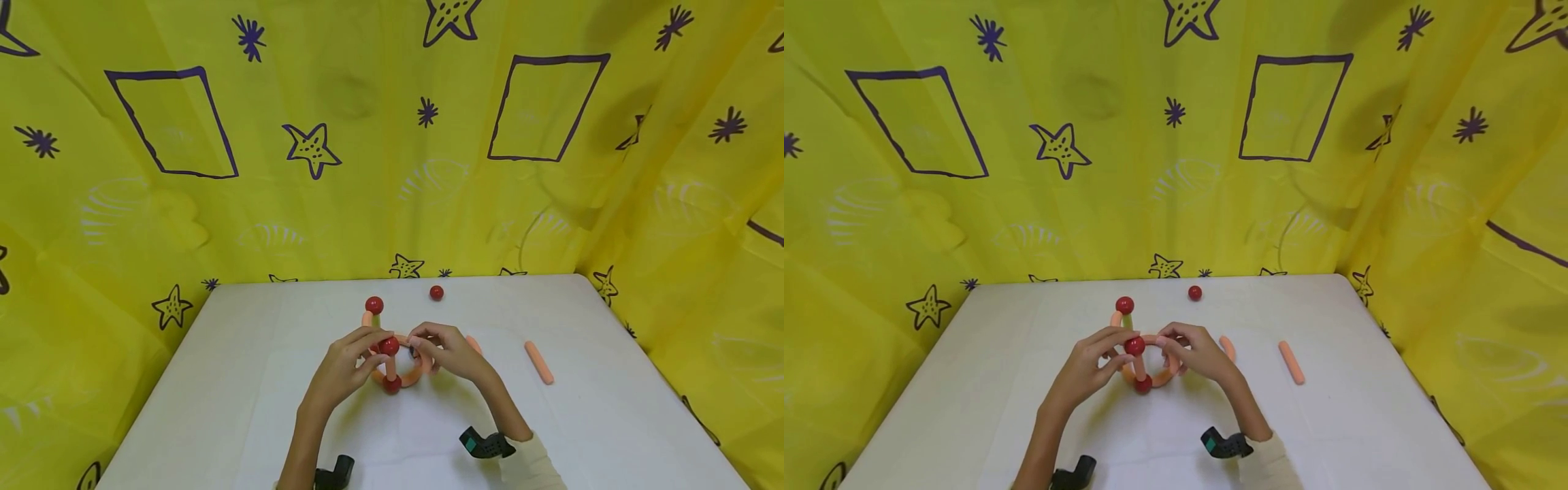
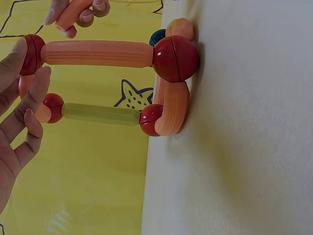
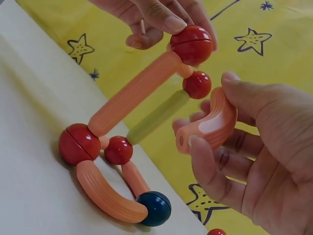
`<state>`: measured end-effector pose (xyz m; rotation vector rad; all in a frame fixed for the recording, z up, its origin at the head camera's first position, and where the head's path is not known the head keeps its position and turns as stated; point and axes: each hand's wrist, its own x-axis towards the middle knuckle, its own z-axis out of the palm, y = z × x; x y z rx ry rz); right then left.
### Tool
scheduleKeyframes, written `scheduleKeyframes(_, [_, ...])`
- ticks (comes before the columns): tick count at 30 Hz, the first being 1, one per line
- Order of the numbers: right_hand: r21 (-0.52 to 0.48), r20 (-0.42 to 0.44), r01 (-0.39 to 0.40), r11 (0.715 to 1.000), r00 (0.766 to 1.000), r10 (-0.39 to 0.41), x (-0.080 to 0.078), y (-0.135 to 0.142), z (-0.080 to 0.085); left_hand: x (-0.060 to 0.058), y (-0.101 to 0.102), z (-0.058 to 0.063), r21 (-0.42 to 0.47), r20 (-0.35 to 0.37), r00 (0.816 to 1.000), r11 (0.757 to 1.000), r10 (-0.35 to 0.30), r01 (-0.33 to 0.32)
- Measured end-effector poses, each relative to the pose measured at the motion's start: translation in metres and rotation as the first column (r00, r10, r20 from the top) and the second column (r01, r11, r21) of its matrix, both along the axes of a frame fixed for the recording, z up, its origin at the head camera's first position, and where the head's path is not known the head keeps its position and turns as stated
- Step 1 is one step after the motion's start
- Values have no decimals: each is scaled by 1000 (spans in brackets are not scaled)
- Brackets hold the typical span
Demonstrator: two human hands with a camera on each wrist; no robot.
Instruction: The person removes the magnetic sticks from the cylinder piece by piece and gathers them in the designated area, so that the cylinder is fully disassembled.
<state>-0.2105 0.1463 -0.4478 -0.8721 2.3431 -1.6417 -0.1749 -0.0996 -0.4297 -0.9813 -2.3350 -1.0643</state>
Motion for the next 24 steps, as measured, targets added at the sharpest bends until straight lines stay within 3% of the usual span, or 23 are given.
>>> scheduleKeyframes(8, [55,72,-4,998,997,0,-3,10,-2,-1,0,-1,-3,-12,1000,1000,-7,7])
scheduleKeyframes(14, [83,72,16,996,997,-23,-3,17,-2,0,1,1,-12,11,1000,1000,11,-10])
scheduleKeyframes(19, [121,37,181,976,982,-186,-5,28,0,1,1,0,-10,8,1000,1000,18,-18])
scheduleKeyframes(24, [167,14,392,905,917,-400,-6,43,-2,1,0,0,-14,4,1000,1000,23,-22])
